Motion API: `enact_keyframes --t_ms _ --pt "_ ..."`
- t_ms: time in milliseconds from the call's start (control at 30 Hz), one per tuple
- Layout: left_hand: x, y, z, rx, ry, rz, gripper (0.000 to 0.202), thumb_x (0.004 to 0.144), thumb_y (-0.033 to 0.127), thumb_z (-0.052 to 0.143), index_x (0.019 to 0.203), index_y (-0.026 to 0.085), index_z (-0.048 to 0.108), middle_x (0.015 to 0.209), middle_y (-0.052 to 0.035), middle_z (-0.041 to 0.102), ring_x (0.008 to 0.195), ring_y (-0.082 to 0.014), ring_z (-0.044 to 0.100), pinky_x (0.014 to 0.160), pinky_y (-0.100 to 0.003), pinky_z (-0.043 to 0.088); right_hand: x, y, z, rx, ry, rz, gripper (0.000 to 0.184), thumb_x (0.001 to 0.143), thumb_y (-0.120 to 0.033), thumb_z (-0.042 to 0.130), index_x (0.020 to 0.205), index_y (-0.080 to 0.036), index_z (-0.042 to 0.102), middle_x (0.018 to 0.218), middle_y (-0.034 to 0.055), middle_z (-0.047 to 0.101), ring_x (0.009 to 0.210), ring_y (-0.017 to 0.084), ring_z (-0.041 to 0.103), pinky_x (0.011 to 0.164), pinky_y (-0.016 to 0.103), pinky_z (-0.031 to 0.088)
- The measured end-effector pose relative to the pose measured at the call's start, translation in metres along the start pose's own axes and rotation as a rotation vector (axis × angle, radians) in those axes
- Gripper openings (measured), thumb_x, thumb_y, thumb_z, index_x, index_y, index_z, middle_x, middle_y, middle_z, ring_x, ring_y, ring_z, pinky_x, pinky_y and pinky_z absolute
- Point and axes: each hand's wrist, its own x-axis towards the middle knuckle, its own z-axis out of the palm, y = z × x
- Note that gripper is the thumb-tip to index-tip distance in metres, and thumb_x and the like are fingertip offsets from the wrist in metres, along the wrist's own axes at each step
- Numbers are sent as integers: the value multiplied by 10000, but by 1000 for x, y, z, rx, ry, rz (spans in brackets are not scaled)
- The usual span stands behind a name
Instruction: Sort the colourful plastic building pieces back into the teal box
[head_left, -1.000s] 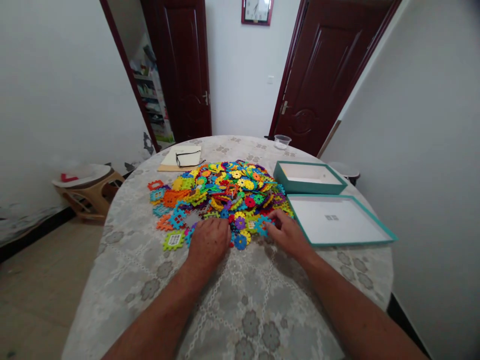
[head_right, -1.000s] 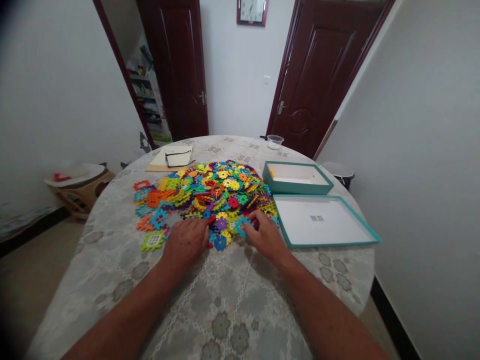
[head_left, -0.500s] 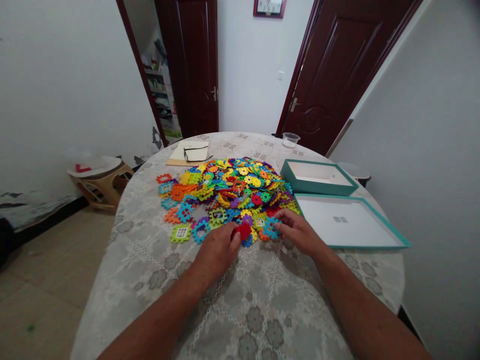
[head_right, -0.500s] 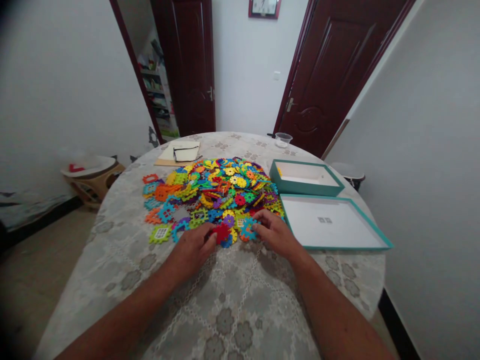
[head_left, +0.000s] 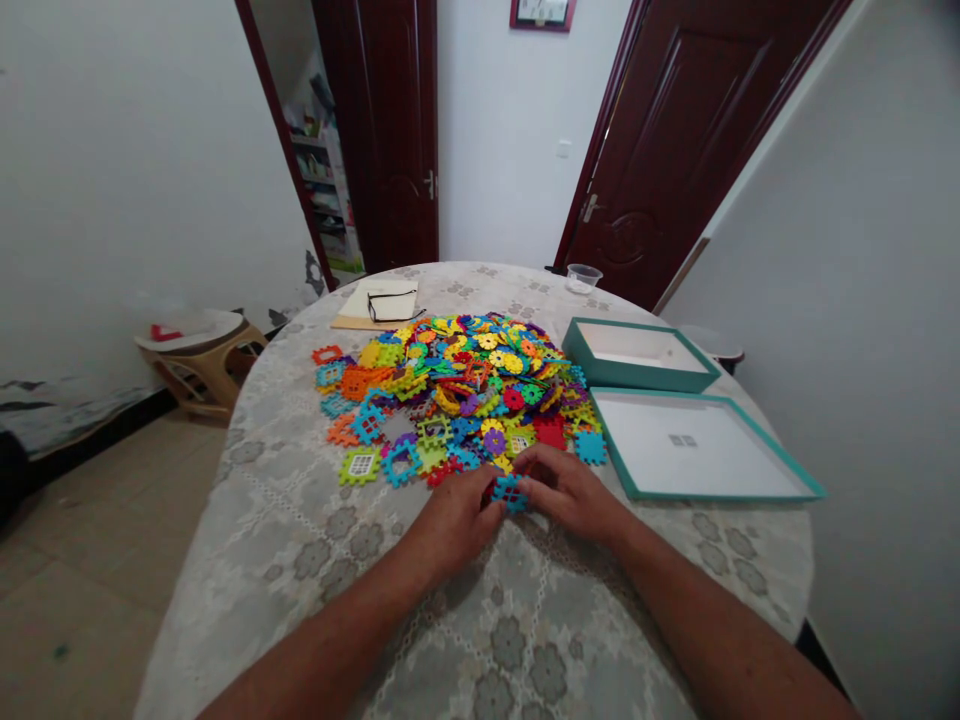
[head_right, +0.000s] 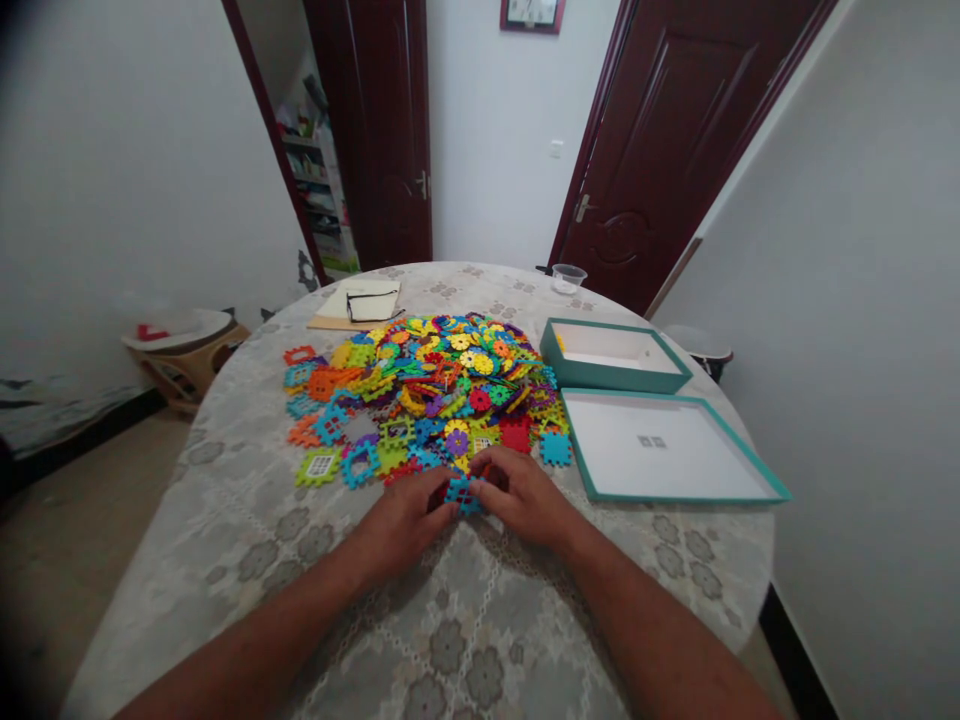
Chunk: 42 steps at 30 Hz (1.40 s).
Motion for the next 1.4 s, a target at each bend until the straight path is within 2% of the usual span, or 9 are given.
enact_keyframes --t_ms 133,267,400,533,733,900,1100,1267,1400 --pt "-1 1 0 29 -8 2 136 903 149 568 950 205 683 937 -25 730 865 -188 642 741 -272 417 9 16 -1 -192 286 -70 282 1027 -299 517 1238 -211 681 1222 106 722 1126 247 667 1005 406 515" --pt "-1 -3 -2 13 26 23 216 891 122 566 1019 218 711 1023 -42 745 969 -211 666 872 -300 461 20 30 9 -370 261 -106 446 998 -294 567 1426 -175 600 1404 164 652 1301 298 609 1126 480 473" --pt "-2 -8 -4 6 19 38 277 884 110 578 1088 238 714 1082 -38 749 1026 -219 665 915 -310 460 23 32 16 -387 250 -94 484 949 -256 622 1428 -187 603 1318 154 655 1212 284 635 1050 452 526" --pt "-3 -5 -3 12 6 34 229 892 109 581 1049 224 701 1049 -32 742 991 -207 656 859 -291 443 23 30 10 -294 311 -105 305 985 -266 561 1252 -197 690 1169 112 685 1098 241 658 989 387 529" --pt "-3 -2 -1 21 22 26 162 916 107 576 974 206 690 1010 -35 725 936 -195 640 805 -278 420 17 24 -7 -228 470 98 281 1010 -379 548 1174 -204 694 991 63 723 870 226 663 825 351 507" --pt "-3 -4 -1 46 46 29 149 909 100 595 971 200 686 1036 -50 718 965 -207 639 832 -292 432 7 10 -10 -248 390 83 270 1010 -443 564 1093 -214 682 813 25 681 713 200 609 701 323 451" --pt "-2 -8 3 66 40 29 165 919 118 592 1009 208 697 1040 -52 718 989 -217 650 859 -309 451 11 16 -10 -196 454 24 241 981 -435 578 1041 -224 679 1271 116 689 1026 243 663 892 369 505" --pt "-2 -7 3 45 57 24 200 905 110 598 1030 213 715 1052 -52 730 1009 -229 663 877 -320 465 12 23 -14 152 402 282 315 970 -541 586 1061 -241 617 650 -48 581 546 165 535 521 273 412" --pt "-2 -5 2 14 80 37 227 920 123 589 1073 217 727 1075 -55 743 1026 -230 674 906 -325 474 11 14 -10 277 274 320 306 948 -536 602 1000 -235 584 612 -72 547 492 134 500 465 242 363"
